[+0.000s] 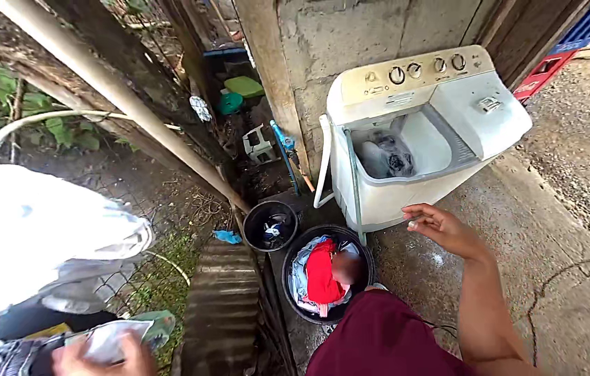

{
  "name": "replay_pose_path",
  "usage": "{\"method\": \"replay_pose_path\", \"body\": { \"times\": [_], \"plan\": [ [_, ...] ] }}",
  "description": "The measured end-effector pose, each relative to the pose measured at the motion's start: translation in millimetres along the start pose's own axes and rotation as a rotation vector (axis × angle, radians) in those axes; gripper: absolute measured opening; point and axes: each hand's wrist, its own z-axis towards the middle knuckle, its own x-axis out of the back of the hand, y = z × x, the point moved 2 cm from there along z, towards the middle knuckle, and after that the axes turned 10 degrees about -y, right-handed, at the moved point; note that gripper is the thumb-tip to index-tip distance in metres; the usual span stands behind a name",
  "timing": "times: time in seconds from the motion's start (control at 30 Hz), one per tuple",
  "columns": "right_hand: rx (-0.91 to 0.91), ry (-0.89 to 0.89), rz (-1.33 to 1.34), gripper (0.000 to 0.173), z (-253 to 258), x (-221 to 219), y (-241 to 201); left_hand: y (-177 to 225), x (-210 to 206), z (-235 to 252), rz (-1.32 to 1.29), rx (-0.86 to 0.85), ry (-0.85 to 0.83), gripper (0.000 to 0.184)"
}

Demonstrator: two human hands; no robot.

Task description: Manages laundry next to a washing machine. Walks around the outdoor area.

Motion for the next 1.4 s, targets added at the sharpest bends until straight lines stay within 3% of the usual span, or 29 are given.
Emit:
{"method": "replay_pose_path", "body": {
  "times": [0.13, 0.23, 0.33, 0.4, 0.47, 0.57, 0.63, 0.77, 0.97, 1.07, 1.27, 1.4],
  "plan": [
    [0.029, -0.122, -0.033, 0.041, 16.6, 8.1, 1.2, 55.1, -112.7, -70.3, -0.094, 0.211, -0.514, 0.049],
    [0.047, -0.211, -0.060, 0.041, 32.8, 18.6, 3.6, 71.1, -189.1, -155.3, -0.143, 0.374, -0.856, 0.051],
    [0.068, -0.308, -0.082, 0.041, 52.1, 32.9, 9.6, 83.3, -230.0, -242.7, -0.273, 0.616, -1.131, 0.051],
    [0.102, -0.383, -0.119, 0.041, 70.2, 42.3, 13.9, 92.4, -240.4, -284.9, -0.355, 0.795, -1.203, 0.046],
    [0.144, -0.477, -0.183, 0.041, 93.6, 45.4, 14.2, 97.0, -246.5, -318.8, -0.311, 0.942, -1.106, 0.048],
    [0.213, -0.654, -0.305, 0.042, 120.4, 31.7, 10.7, 119.3, -245.3, -368.9, -0.168, 1.156, -0.828, 0.053],
    [0.295, -0.811, -0.373, 0.043, 128.7, 13.7, 11.6, 148.8, -248.6, -404.5, -0.278, 1.304, -0.607, 0.053],
    [0.434, -1.163, -0.444, 0.047, 117.4, -39.4, 13.1, 237.1, -278.9, -491.4, -0.619, 1.567, -0.087, 0.044],
    [0.584, -1.611, -0.532, 0.048, 56.8, -129.8, 9.7, 383.8, -367.4, -632.9, -1.065, 2.053, 0.461, 0.052],
    [0.708, -1.719, -0.690, 0.049, 17.8, -170.7, 13.8, 452.2, -394.2, -681.9, -1.034, 2.230, 0.623, 0.049],
    [0.898, -1.993, -0.848, 0.047, -111.8, -221.5, 14.9, 530.7, -445.1, -713.3, -1.191, 2.190, 1.141, 0.048],
    [0.924, -2.180, -1.005, 0.047, -231.0, -233.9, 34.4, 563.3, -464.7, -740.6, -1.235, 2.041, 1.108, 0.045]
  ]
}}
